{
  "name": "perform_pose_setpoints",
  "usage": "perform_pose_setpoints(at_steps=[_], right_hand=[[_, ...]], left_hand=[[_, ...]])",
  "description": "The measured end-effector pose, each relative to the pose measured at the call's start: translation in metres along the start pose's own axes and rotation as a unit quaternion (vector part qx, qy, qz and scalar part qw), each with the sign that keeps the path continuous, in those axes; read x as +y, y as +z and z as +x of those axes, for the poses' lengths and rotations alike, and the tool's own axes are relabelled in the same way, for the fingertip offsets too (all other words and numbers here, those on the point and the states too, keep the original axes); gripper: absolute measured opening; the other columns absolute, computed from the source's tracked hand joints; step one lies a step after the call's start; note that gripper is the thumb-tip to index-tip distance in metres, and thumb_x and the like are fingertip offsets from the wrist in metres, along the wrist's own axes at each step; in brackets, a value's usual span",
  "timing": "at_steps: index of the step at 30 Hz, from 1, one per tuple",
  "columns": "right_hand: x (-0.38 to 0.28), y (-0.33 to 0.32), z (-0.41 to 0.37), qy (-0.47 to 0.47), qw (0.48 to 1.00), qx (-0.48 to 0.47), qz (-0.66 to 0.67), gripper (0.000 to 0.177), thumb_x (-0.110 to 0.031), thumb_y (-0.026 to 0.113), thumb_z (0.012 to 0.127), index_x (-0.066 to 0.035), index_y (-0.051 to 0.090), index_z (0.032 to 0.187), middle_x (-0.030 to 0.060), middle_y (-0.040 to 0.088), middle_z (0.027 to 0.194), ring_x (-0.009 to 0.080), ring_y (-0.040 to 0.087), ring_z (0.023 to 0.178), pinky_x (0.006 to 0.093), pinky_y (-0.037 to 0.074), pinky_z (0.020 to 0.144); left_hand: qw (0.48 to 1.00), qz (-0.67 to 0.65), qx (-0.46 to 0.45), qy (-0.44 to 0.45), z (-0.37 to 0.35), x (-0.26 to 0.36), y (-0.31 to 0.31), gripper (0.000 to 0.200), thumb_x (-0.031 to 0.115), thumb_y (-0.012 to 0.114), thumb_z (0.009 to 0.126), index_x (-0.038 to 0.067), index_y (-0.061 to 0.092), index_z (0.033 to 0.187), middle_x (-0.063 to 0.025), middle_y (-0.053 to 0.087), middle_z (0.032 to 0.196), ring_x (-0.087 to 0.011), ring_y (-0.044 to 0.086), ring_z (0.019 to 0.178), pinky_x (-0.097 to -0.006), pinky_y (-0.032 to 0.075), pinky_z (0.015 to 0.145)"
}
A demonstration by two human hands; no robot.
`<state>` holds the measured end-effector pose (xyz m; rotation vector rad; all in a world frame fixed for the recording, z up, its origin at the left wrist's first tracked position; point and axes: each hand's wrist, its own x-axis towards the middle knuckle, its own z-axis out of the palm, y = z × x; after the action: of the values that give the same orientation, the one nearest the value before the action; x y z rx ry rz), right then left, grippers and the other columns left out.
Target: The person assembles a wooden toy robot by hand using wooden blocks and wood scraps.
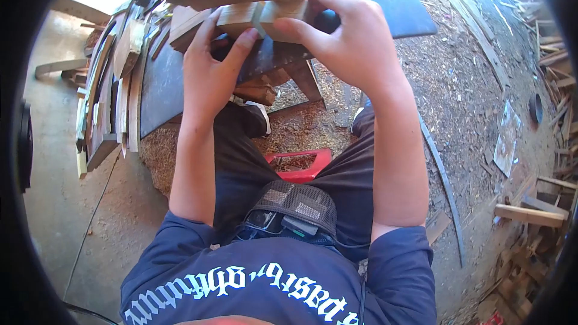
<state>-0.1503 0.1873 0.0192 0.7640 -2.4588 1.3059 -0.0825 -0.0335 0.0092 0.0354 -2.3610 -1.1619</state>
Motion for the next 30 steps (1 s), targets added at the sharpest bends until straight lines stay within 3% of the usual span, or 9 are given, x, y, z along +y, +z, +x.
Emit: perform_pose_setpoints(at_steps=[1, 5, 8, 14, 20, 21, 24, 28, 30], right_hand=[[-0.002, -0.001, 0.0, 0.003, 1.0, -0.008, 0.003, 0.055, -0.047, 0.087, 0.084, -0.005, 0.08, 0.118, 0.0203, 0.075, 0.082, 0.0316, 0.072, 0.075, 0.0383, 0.055, 0.073], [0.001, 0.002, 0.0, -0.012, 0.999, 0.007, 0.051, 0.054, -0.046, 0.088, 0.083, -0.004, 0.08, 0.115, 0.0147, 0.078, 0.087, 0.0259, 0.073, 0.076, 0.0381, 0.055, 0.074], [-0.006, -0.003, -0.001, 0.023, 0.999, -0.02, 0.029, 0.056, -0.046, 0.089, 0.082, -0.005, 0.079, 0.119, 0.015, 0.078, 0.095, 0.0266, 0.075, 0.083, 0.0385, 0.056, 0.079], [0.006, 0.0, -0.003, -0.022, 1.0, -0.018, 0.01, 0.063, -0.04, 0.092, 0.077, -0.007, 0.074, 0.128, 0.0152, 0.077, 0.104, 0.029, 0.075, 0.099, 0.0401, 0.056, 0.089], [-0.004, -0.007, -0.001, 0.025, 0.998, -0.055, 0.023, 0.063, -0.031, 0.096, 0.071, -0.004, 0.072, 0.124, 0.0131, 0.076, 0.103, 0.0279, 0.073, 0.099, 0.0383, 0.056, 0.09], [-0.004, -0.006, -0.001, 0.001, 0.999, -0.047, 0.002, 0.063, -0.03, 0.097, 0.07, -0.003, 0.072, 0.121, 0.0119, 0.075, 0.101, 0.0271, 0.072, 0.096, 0.0376, 0.056, 0.089], [-0.001, -0.005, -0.002, -0.003, 0.999, -0.043, -0.004, 0.062, -0.03, 0.098, 0.068, -0.002, 0.072, 0.117, 0.0115, 0.074, 0.101, 0.0255, 0.072, 0.095, 0.0371, 0.056, 0.088], [-0.009, -0.013, -0.001, 0.047, 0.993, -0.112, 0.01, 0.06, -0.023, 0.102, 0.065, -0.002, 0.07, 0.111, 0.003, 0.074, 0.103, 0.013, 0.066, 0.098, 0.0315, 0.054, 0.088], [-0.002, -0.009, -0.003, -0.003, 0.995, -0.09, 0.029, 0.051, -0.021, 0.1, 0.068, -0.002, 0.072, 0.106, 0.0055, 0.076, 0.1, 0.0166, 0.071, 0.093, 0.0337, 0.056, 0.085]], left_hand=[[1.0, -0.016, -0.01, -0.011, 0.0, 0.003, -0.001, 0.064, 0.033, 0.082, 0.09, -0.005, 0.063, 0.138, -0.0226, 0.076, 0.114, -0.03, 0.074, 0.104, -0.039, 0.056, 0.095], [1.0, 0.0, -0.009, -0.018, 0.0, 0.003, -0.002, 0.061, 0.034, 0.081, 0.09, -0.003, 0.065, 0.136, -0.0224, 0.076, 0.113, -0.0317, 0.073, 0.104, -0.0399, 0.056, 0.093], [1.0, 0.012, -0.015, -0.004, 0.0, 0.001, -0.003, 0.06, 0.034, 0.08, 0.091, -0.001, 0.065, 0.136, -0.0222, 0.075, 0.113, -0.0334, 0.073, 0.104, -0.0407, 0.056, 0.093], [0.999, 0.038, -0.009, 0.017, -0.001, 0.001, -0.002, 0.064, 0.036, 0.081, 0.091, -0.002, 0.062, 0.139, -0.0226, 0.073, 0.118, -0.0341, 0.071, 0.107, -0.0418, 0.055, 0.093], [0.998, 0.042, 0.016, 0.035, 0.0, -0.008, 0.003, 0.074, 0.034, 0.081, 0.089, -0.008, 0.055, 0.144, -0.0286, 0.07, 0.119, -0.0418, 0.069, 0.112, -0.0468, 0.054, 0.097], [0.998, 0.049, 0.019, 0.041, 0.0, -0.01, 0.004, 0.071, 0.033, 0.083, 0.091, -0.004, 0.057, 0.145, -0.0243, 0.071, 0.129, -0.0322, 0.071, 0.115, -0.0388, 0.055, 0.099], [0.998, 0.042, 0.03, 0.036, -0.002, -0.008, 0.004, 0.072, 0.032, 0.081, 0.091, -0.005, 0.055, 0.147, -0.0251, 0.068, 0.133, -0.0324, 0.07, 0.115, -0.0389, 0.055, 0.098], [0.997, 0.014, 0.047, 0.063, -0.001, -0.01, 0.004, 0.067, 0.025, 0.078, 0.094, -0.003, 0.052, 0.15, -0.0234, 0.067, 0.134, -0.0312, 0.07, 0.116, -0.0392, 0.056, 0.099], [0.997, 0.009, 0.042, 0.059, 0.0, -0.011, 0.004, 0.063, 0.021, 0.075, 0.096, -0.002, 0.052, 0.15, -0.0223, 0.067, 0.133, -0.0294, 0.07, 0.118, -0.0383, 0.055, 0.099]])
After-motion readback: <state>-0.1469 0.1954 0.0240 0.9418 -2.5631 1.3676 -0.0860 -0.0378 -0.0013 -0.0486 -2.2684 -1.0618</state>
